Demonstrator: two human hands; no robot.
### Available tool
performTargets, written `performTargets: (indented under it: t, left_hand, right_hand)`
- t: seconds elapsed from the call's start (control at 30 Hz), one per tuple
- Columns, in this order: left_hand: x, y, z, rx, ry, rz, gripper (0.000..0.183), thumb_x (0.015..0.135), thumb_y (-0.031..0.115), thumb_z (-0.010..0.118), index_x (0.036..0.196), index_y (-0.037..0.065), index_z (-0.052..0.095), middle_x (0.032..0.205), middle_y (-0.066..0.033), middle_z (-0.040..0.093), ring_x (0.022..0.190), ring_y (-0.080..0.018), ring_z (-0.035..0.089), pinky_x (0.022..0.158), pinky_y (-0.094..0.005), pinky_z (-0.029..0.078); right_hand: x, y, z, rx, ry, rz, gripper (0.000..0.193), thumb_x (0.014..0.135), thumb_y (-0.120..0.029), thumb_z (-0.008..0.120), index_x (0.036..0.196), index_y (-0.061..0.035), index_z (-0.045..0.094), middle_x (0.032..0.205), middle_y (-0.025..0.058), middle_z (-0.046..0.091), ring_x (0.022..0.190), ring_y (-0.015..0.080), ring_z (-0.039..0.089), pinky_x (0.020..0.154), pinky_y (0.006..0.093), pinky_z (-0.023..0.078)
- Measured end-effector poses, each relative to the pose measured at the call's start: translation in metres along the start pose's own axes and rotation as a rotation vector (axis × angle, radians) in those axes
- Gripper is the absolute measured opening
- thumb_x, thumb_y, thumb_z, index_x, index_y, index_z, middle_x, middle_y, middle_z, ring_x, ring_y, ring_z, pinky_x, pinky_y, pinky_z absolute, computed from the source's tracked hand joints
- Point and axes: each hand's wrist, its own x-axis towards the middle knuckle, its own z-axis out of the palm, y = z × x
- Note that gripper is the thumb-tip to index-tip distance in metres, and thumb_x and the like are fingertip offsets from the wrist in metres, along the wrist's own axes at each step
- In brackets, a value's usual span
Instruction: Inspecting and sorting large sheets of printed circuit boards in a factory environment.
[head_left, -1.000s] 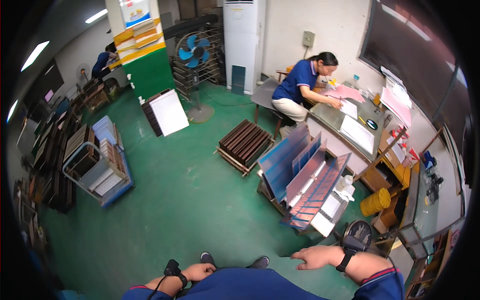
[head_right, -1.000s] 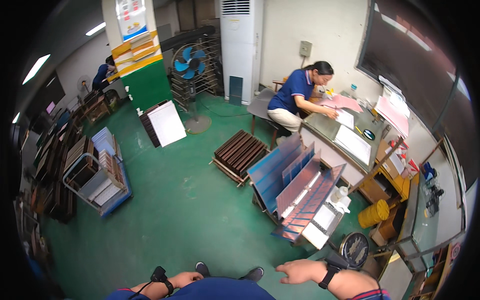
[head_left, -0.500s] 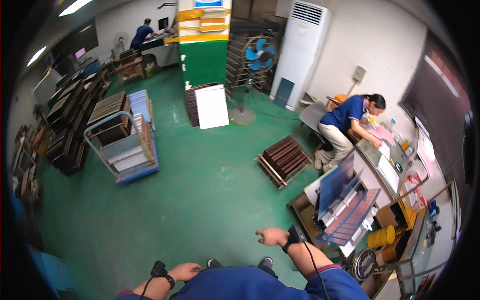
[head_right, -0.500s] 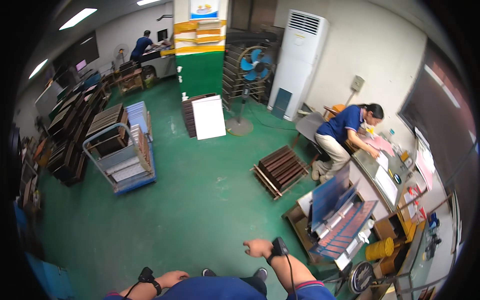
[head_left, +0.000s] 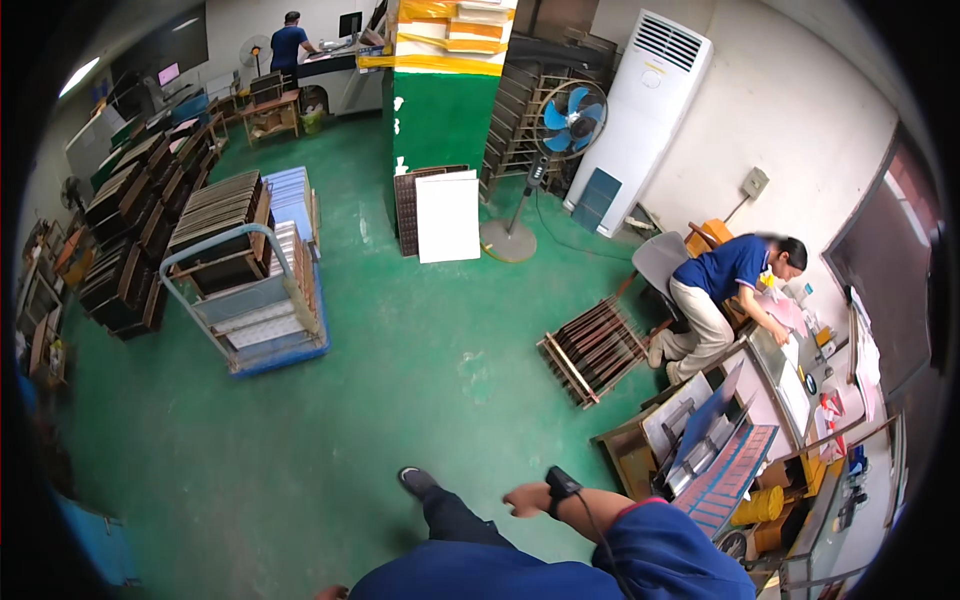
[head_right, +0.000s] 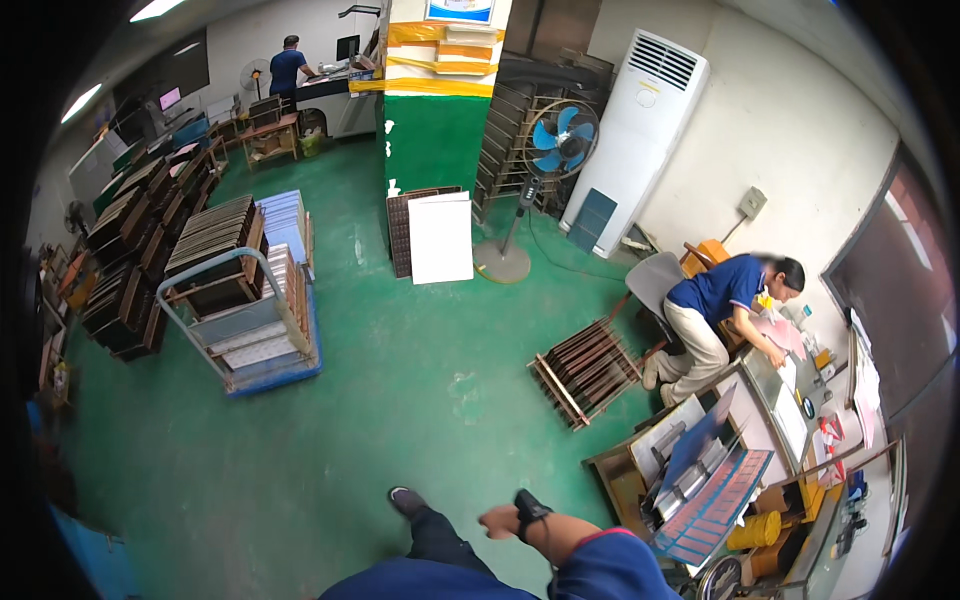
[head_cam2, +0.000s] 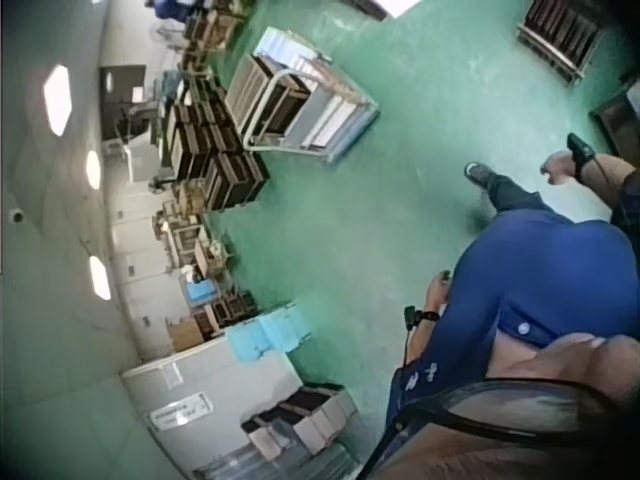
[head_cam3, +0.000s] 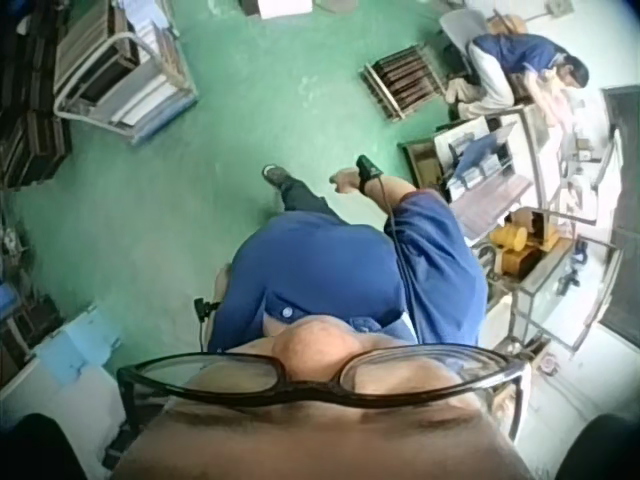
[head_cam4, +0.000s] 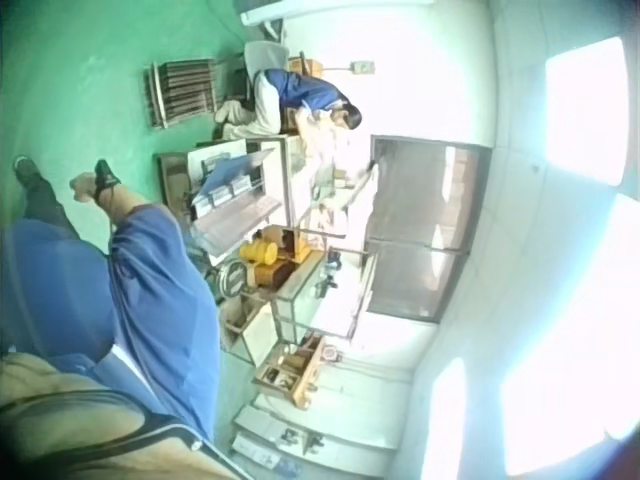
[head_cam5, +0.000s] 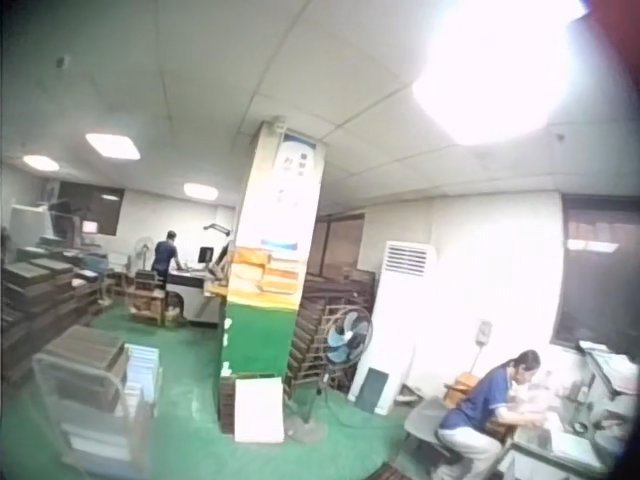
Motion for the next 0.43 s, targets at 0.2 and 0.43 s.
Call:
performTargets:
  t: [0.2,0.43]
  left_hand:
    - [-0.016,0.131,-0.056,-0.240,0.159,-0.098,0.056,0.097,0.034,0.065,0.147,0.014,0.048,0.137,-0.0188,0.060,0.118,-0.0335,0.058,0.102,-0.0463,0.041]
    - [-0.046,0.121,-0.051,-0.731,0.644,-0.153,0.038,0.088,0.028,0.068,0.118,0.005,0.068,0.109,-0.0176,0.071,0.099,-0.0323,0.070,0.085,-0.0401,0.056]
  right_hand:
    - [0.120,-0.054,-0.214,-0.155,0.194,-0.144,0.044,0.088,-0.021,0.058,0.128,-0.0041,0.061,0.112,0.0234,0.070,0.109,0.0413,0.065,0.091,0.0514,0.053]
    - [0.229,-0.237,-0.376,-0.338,0.212,-0.406,0.042,0.088,-0.020,0.056,0.126,-0.0039,0.063,0.119,0.0236,0.068,0.112,0.0418,0.064,0.097,0.0497,0.052]
